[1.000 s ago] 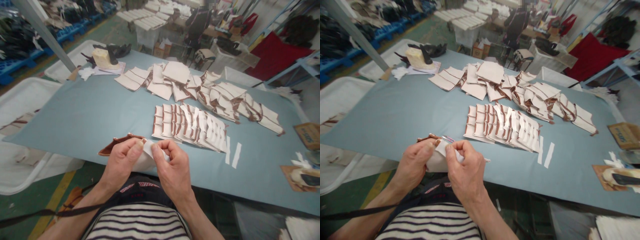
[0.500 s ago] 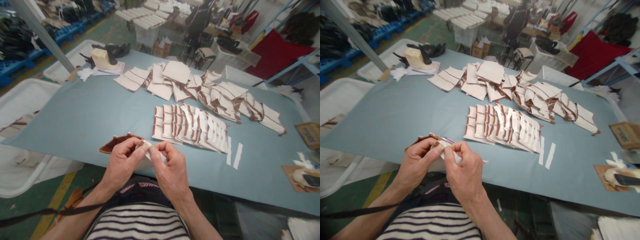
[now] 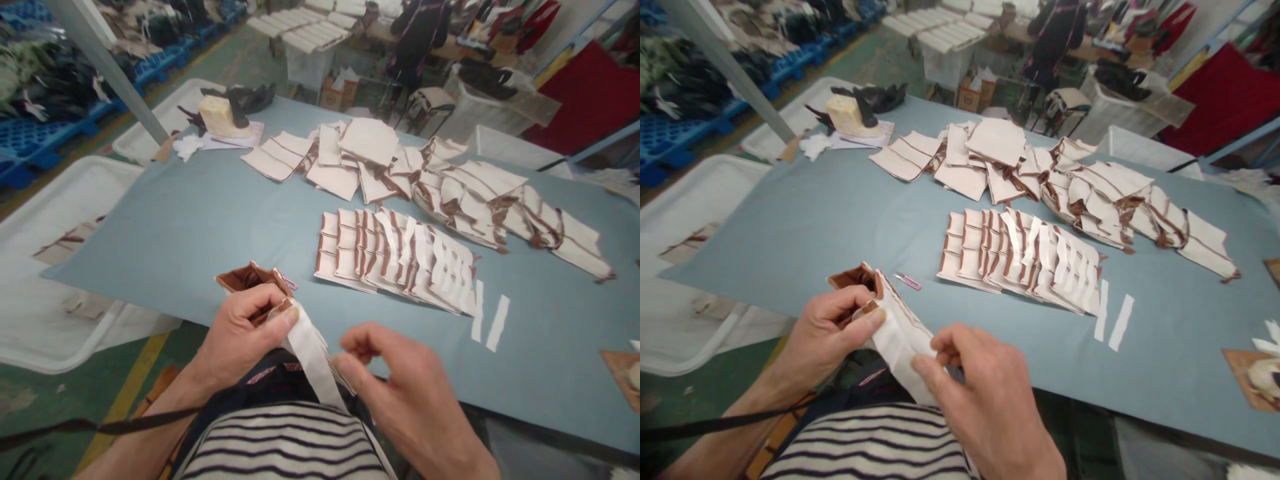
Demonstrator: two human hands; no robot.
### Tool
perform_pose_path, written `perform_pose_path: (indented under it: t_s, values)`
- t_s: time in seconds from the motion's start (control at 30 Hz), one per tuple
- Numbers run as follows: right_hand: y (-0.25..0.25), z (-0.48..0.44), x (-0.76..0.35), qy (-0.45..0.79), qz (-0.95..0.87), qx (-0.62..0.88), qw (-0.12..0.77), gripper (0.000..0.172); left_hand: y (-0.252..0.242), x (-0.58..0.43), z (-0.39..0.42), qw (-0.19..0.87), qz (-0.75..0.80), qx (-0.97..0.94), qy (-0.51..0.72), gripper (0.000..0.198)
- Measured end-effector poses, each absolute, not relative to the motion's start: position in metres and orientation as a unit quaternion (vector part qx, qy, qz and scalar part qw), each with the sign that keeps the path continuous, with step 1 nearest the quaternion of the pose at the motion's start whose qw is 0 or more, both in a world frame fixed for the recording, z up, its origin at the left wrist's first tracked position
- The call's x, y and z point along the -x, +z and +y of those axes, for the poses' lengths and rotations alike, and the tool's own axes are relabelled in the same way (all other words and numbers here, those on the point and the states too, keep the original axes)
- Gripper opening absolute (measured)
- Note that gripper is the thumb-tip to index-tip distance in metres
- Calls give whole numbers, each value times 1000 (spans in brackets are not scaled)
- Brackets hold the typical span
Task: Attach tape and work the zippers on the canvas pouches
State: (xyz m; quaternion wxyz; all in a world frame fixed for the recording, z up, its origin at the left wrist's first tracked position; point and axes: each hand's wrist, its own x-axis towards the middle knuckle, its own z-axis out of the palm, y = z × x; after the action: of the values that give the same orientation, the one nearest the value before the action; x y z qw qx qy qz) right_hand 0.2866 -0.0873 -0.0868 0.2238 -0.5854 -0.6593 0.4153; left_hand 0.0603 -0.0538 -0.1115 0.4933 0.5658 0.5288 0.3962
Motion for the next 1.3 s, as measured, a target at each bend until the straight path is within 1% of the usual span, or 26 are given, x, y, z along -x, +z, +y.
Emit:
perform_pose_path:
  t_s: [0.03,0.1,0.2,0.33,0.47,0.6,0.8,0.9,1.03,1.17,1.3]
  values:
    - [-87,-82,-288,392,-653,589,272,10,-110,-61,-54,494,526,-575,385,23]
    - [-90,-70,-286,393,-643,562,342,6,-108,-61,-54,494,516,-595,367,26]
    - [-99,-54,-272,490,-621,478,382,10,-106,-59,-55,471,496,-633,363,27]
    - [-112,-50,-253,597,-560,422,389,18,-107,-57,-57,455,482,-655,363,28]
    - [-118,-55,-249,633,-528,416,384,27,-109,-59,-58,440,479,-670,358,27]
    - [-119,-60,-249,665,-507,419,355,33,-110,-58,-58,428,457,-688,366,29]
    - [-117,-63,-246,623,-529,452,358,30,-114,-53,-58,419,444,-705,361,20]
    - [-116,-63,-245,615,-534,460,354,29,-116,-50,-56,440,427,-698,370,15]
    - [-117,-61,-240,592,-535,476,368,27,-118,-49,-55,471,439,-670,370,20]
    - [-122,-59,-235,555,-544,489,396,24,-121,-53,-57,444,469,-662,381,19]
    - [-129,-58,-233,550,-535,497,405,25,-122,-62,-58,417,501,-649,392,21]
